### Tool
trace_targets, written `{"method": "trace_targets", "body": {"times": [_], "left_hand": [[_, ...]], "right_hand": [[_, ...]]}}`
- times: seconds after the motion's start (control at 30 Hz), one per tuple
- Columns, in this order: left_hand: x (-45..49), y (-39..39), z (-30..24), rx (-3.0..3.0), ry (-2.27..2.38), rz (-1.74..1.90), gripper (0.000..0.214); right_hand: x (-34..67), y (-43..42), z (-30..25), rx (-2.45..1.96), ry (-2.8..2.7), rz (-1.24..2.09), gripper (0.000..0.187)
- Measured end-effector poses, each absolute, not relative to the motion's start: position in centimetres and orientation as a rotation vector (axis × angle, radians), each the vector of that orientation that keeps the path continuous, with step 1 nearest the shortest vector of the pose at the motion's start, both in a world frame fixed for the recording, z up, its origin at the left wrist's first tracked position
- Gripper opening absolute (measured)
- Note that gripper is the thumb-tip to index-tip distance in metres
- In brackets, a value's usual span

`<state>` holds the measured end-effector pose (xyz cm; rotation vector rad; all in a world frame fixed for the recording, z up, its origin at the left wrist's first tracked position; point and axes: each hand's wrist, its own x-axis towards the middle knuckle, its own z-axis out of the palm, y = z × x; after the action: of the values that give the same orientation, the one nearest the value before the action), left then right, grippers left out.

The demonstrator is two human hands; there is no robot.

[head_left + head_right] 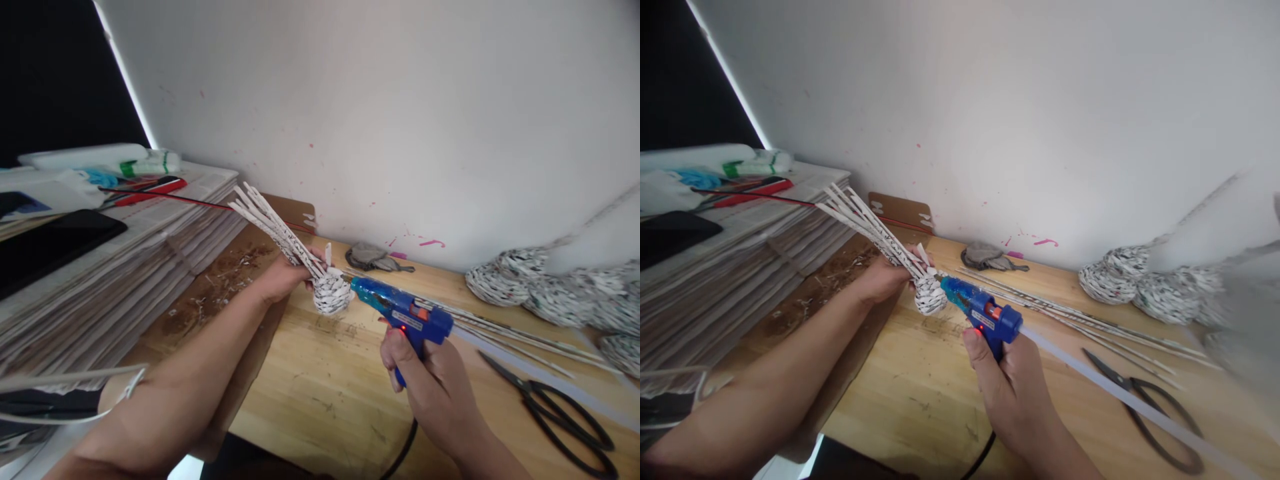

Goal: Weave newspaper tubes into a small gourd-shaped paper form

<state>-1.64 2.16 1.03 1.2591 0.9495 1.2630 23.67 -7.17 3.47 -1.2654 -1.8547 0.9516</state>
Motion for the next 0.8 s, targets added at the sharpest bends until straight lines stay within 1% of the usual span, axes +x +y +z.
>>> {"method": "trace_targets", "body": {"times": [0.3,0.53,0.8], "left_hand": [[-1.81,2.12,1.24,1.288,0.940,1.225,0.031],[-2.00,2.18,1.17,1.273,0.941,1.232,0.031],[-2.04,2.27,1.18,1.218,0.949,1.255,0.029]], "right_hand": [[23.51,-7.01,3.75,-1.297,-1.886,0.885,0.045],[23.80,-7.09,3.91,-1.333,-1.911,0.762,0.043],[23.89,-7.25,3.92,-1.337,-1.908,0.698,0.036]]}}
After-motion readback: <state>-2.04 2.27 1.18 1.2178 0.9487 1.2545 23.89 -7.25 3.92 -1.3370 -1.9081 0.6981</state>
